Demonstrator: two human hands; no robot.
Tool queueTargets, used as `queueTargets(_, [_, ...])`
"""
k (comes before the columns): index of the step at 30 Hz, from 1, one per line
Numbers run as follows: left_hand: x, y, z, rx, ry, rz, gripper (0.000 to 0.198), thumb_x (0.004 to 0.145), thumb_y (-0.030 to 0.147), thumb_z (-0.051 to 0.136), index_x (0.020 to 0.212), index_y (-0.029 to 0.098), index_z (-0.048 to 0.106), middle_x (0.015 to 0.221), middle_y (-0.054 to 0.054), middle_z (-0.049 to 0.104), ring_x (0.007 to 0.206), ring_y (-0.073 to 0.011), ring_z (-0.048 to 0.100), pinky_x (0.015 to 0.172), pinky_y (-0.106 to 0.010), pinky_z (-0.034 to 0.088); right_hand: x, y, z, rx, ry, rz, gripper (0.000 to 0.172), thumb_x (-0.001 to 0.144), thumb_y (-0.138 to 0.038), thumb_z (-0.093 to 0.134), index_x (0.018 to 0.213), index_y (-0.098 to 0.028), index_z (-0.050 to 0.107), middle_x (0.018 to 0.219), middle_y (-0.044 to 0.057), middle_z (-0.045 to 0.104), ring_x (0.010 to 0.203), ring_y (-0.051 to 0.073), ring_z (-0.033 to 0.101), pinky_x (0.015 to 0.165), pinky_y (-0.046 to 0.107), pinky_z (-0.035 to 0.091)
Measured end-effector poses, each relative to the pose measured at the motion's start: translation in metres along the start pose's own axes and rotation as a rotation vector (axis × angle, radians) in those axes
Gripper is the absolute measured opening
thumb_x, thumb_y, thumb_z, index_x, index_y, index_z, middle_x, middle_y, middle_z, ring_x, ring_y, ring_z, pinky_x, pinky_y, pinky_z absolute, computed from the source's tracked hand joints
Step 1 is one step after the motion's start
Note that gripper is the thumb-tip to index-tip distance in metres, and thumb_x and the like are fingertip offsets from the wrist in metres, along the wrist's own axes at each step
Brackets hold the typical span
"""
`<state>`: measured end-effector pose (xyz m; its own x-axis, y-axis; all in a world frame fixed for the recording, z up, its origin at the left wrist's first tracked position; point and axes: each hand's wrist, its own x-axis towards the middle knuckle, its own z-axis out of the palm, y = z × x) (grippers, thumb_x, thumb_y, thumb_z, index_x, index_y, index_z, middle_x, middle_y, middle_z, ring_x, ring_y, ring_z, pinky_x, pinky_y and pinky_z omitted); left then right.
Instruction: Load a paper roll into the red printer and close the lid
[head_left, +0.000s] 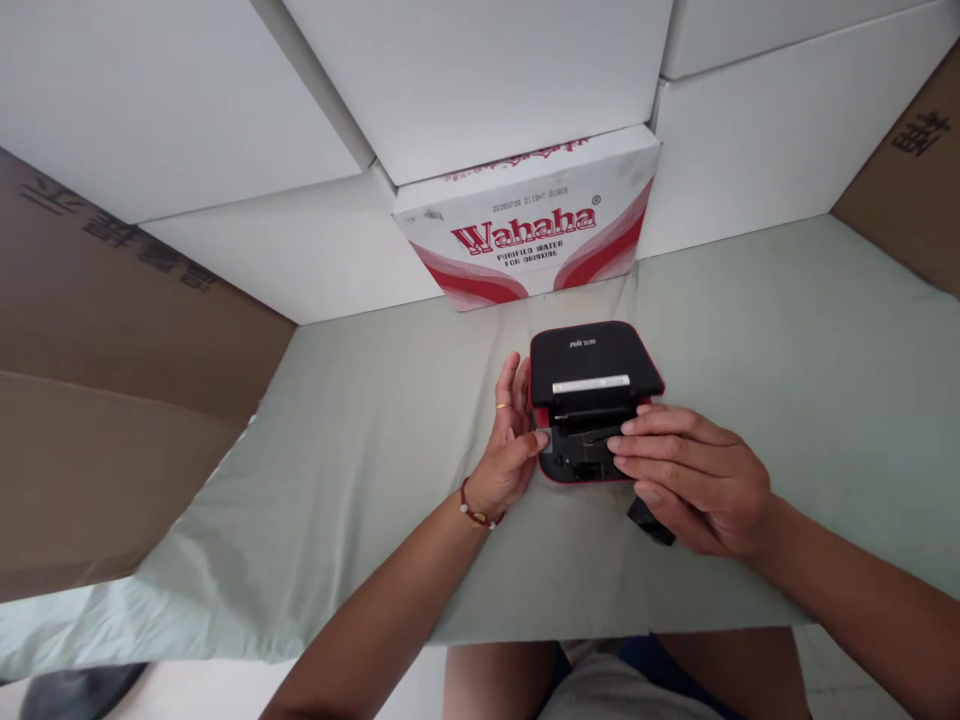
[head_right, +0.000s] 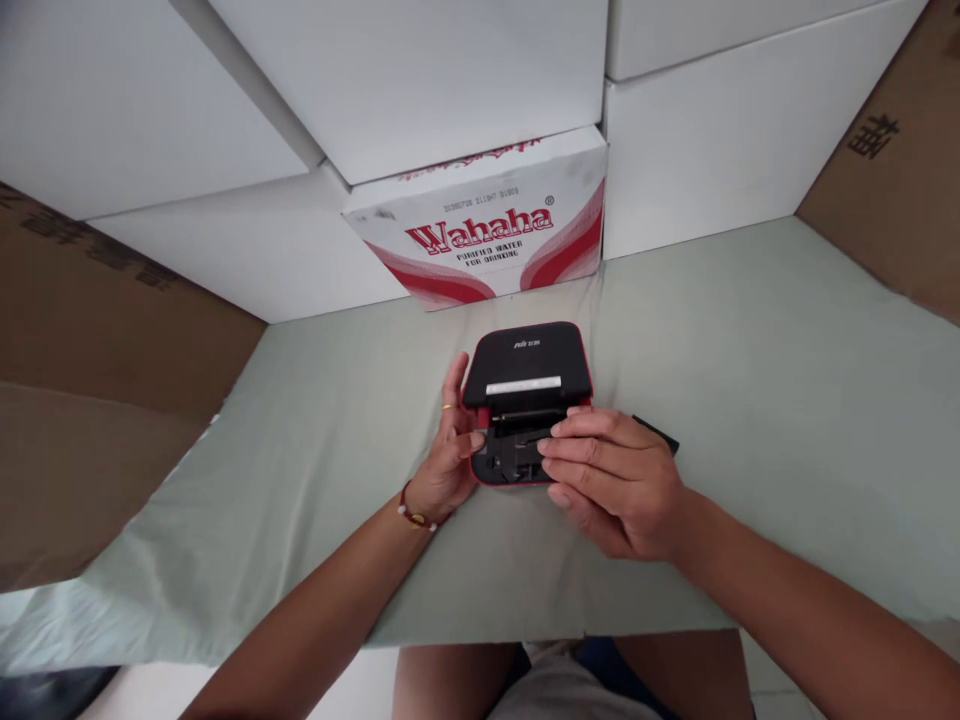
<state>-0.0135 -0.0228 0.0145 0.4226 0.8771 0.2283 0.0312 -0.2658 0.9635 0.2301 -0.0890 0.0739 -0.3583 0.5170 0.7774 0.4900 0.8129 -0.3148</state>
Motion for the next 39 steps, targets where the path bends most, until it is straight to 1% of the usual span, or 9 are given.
queueTargets(6, [0.004, -0.015, 0.003, -0.236, -0.020, -0.004, 0.103, 0.093, 0.072, 0.068, 0.172, 0.040, 0.010, 0.185, -0.009, 0.022, 0.170, -0.0298, 0.030, 0.134, -0.053, 0.038, 0.013, 0.001, -0.016, 0.155, -0.108, 0.043, 0.020, 0.099, -0.016, 0.065, 0.109, -0.021, 0.080, 0.104, 0.008, 0.087, 0.102, 0.023, 0.082, 0.097, 0.041, 0.068])
queueTargets(9, [0.004, -0.018, 0.007, -0.373, 0.029, -0.007, 0.094, 0.089, 0.059, 0.078, 0.167, 0.040, 0.028, 0.183, -0.005, 0.028, 0.172, -0.0315, 0.023, 0.140, -0.054, 0.025, 0.034, 0.003, -0.033, 0.242, -0.207, 0.273, 0.022, 0.107, -0.025, 0.059, 0.107, -0.025, 0.081, 0.106, 0.005, 0.086, 0.102, 0.021, 0.082, 0.095, 0.035, 0.065])
queueTargets(12, [0.005, -0.019, 0.010, -0.421, 0.046, 0.006, 0.089, 0.085, 0.053, 0.082, 0.161, 0.036, 0.038, 0.179, -0.005, 0.034, 0.170, -0.0329, 0.025, 0.141, -0.055, 0.019, 0.064, 0.014, -0.041, 0.218, -0.387, 0.562, 0.028, 0.109, -0.041, 0.060, 0.104, -0.026, 0.082, 0.095, 0.002, 0.084, 0.082, 0.018, 0.080, 0.074, 0.029, 0.062])
queueTargets(14, [0.006, -0.020, 0.011, -0.431, 0.054, 0.016, 0.088, 0.083, 0.053, 0.083, 0.158, 0.034, 0.041, 0.177, -0.007, 0.038, 0.169, -0.0337, 0.028, 0.141, -0.056, 0.020, 0.086, 0.025, -0.034, 0.113, -0.579, 0.607, 0.030, 0.107, -0.043, 0.060, 0.104, -0.025, 0.083, 0.091, 0.001, 0.083, 0.077, 0.018, 0.077, 0.071, 0.030, 0.058])
queueTargets(18, [0.008, -0.023, 0.011, -0.415, 0.064, 0.025, 0.087, 0.083, 0.054, 0.082, 0.158, 0.033, 0.042, 0.174, -0.008, 0.042, 0.168, -0.0339, 0.031, 0.139, -0.056, 0.023, 0.116, 0.035, -0.001, -0.456, -0.955, 0.544, 0.029, 0.103, -0.023, 0.057, 0.120, -0.023, 0.081, 0.118, 0.010, 0.084, 0.102, 0.030, 0.079, 0.083, 0.038, 0.057])
queueTargets(21, [0.008, -0.022, 0.010, -0.386, 0.053, 0.043, 0.084, 0.086, 0.056, 0.079, 0.158, 0.033, 0.042, 0.173, -0.008, 0.043, 0.166, -0.0340, 0.033, 0.138, -0.056, 0.027, 0.122, 0.031, 0.020, -0.691, -1.109, 0.528, 0.032, 0.100, -0.018, 0.057, 0.124, -0.021, 0.078, 0.127, 0.015, 0.081, 0.108, 0.036, 0.079, 0.079, 0.041, 0.057])
queueTargets(25, [0.008, -0.020, 0.011, -0.409, 0.050, 0.051, 0.084, 0.085, 0.055, 0.081, 0.157, 0.033, 0.043, 0.171, -0.008, 0.046, 0.164, -0.0340, 0.037, 0.138, -0.057, 0.027, 0.121, 0.027, 0.029, -0.728, -1.125, 0.589, 0.034, 0.099, -0.011, 0.049, 0.116, -0.017, 0.078, 0.121, 0.019, 0.082, 0.107, 0.036, 0.079, 0.079, 0.040, 0.057])
queueTargets(34, [0.008, -0.020, 0.013, -0.436, 0.070, 0.044, 0.084, 0.083, 0.050, 0.082, 0.156, 0.031, 0.044, 0.167, -0.010, 0.049, 0.158, -0.0334, 0.044, 0.136, -0.056, 0.031, 0.117, 0.023, 0.023, -0.701, -1.033, 0.655, 0.044, 0.096, -0.017, 0.055, 0.139, -0.020, 0.065, 0.120, 0.019, 0.080, 0.102, 0.035, 0.079, 0.070, 0.038, 0.052])
queueTargets(39, [0.009, -0.022, 0.013, -0.450, 0.078, 0.031, 0.082, 0.082, 0.048, 0.083, 0.154, 0.031, 0.047, 0.166, -0.009, 0.051, 0.158, -0.0339, 0.044, 0.136, -0.057, 0.030, 0.105, 0.020, 0.018, -0.648, -0.923, 0.718, 0.040, 0.101, -0.022, 0.054, 0.139, -0.022, 0.067, 0.128, 0.016, 0.077, 0.108, 0.036, 0.077, 0.078, 0.041, 0.055])
